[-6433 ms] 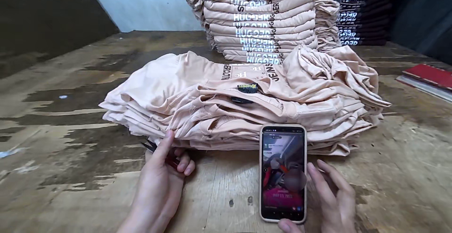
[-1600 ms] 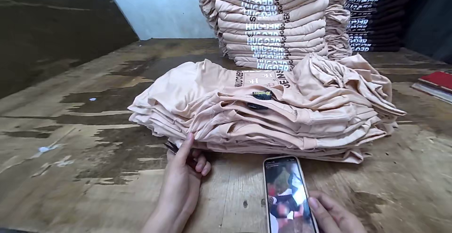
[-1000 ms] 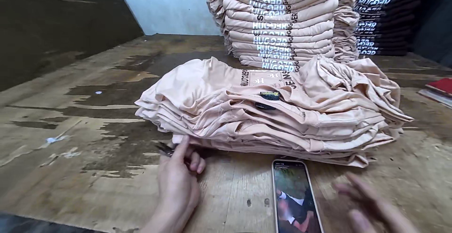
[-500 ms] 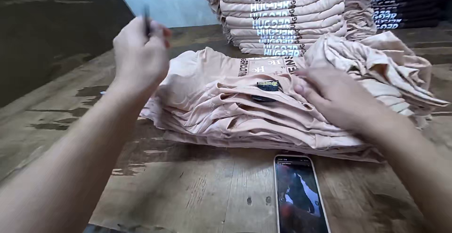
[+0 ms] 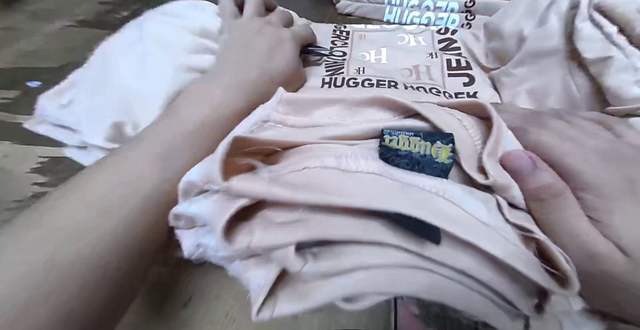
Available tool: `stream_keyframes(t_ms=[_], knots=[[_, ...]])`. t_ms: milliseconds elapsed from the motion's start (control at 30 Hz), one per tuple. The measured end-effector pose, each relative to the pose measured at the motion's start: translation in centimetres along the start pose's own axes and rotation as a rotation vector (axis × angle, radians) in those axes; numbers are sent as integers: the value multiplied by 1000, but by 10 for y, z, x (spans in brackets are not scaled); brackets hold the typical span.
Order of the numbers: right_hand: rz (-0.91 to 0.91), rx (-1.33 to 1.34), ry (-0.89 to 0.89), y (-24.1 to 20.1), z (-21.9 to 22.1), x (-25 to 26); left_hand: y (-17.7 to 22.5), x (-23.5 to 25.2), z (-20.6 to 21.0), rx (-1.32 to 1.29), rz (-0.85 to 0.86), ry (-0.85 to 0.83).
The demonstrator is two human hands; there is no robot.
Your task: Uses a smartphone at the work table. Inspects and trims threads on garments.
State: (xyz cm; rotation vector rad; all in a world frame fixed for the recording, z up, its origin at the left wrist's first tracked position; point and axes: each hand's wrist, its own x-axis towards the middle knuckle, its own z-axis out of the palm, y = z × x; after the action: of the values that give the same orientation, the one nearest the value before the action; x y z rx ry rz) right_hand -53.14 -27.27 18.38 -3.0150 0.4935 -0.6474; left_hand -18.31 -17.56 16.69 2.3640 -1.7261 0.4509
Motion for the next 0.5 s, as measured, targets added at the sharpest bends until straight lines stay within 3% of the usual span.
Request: stream_keyframes(t_ms=[100,233,500], knots=[[1,6,0,1,0,-2,-2,-1,1,-14,9,15],[20,10,-26,-1,-2,-3,1,2,-4,-72,-43,-87],[17,0,12,-1,0,-5,5,4,-2,-140,-73,-78]])
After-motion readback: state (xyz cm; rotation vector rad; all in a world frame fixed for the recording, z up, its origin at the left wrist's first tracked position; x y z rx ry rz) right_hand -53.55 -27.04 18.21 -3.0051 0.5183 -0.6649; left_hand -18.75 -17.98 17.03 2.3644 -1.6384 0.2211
